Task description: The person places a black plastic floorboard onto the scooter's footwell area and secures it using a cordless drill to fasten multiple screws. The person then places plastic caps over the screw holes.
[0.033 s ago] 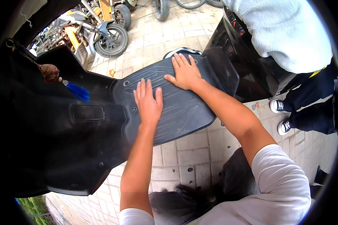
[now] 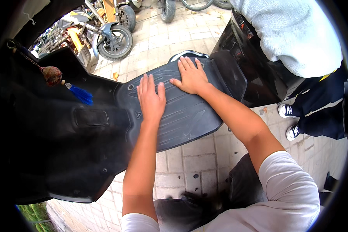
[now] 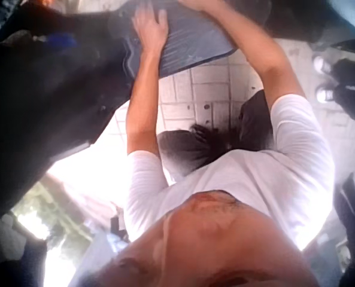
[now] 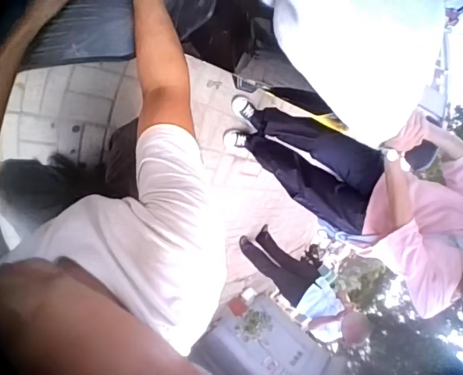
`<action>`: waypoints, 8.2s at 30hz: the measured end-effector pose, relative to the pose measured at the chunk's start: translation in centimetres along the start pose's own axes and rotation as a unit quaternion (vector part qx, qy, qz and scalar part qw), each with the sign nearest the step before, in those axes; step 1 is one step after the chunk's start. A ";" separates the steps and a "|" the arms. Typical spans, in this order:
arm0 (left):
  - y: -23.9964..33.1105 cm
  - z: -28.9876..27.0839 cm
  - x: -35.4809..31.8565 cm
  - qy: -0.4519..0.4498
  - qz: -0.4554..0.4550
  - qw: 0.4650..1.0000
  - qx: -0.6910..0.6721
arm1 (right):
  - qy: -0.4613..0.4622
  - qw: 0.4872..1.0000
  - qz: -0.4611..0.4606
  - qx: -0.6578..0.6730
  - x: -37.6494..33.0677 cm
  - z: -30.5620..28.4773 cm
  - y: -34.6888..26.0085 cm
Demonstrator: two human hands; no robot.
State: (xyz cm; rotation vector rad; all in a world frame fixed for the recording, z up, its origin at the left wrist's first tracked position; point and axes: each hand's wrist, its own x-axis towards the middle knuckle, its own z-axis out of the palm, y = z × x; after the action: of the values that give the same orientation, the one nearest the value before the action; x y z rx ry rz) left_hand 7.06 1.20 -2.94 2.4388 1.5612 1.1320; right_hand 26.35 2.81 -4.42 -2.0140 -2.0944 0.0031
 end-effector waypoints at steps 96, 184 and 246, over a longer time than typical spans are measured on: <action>-3.1 -0.4 -5.8 -0.024 -0.149 0.982 0.116 | -0.188 0.971 0.110 0.096 8.3 -2.4 4.2; 1.7 1.0 -1.2 -0.208 -0.048 0.963 0.168 | 0.318 0.944 0.081 -0.005 9.5 -8.0 0.4; -3.1 -3.5 -15.6 -0.184 0.075 0.971 0.132 | 0.009 0.991 -0.129 0.040 -7.8 0.2 0.6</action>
State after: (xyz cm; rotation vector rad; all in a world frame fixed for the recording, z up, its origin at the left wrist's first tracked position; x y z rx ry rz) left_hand -1.05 -10.92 -10.24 2.7676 1.5114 0.4602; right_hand 27.07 -4.77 -6.05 -1.6808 -2.2890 0.0244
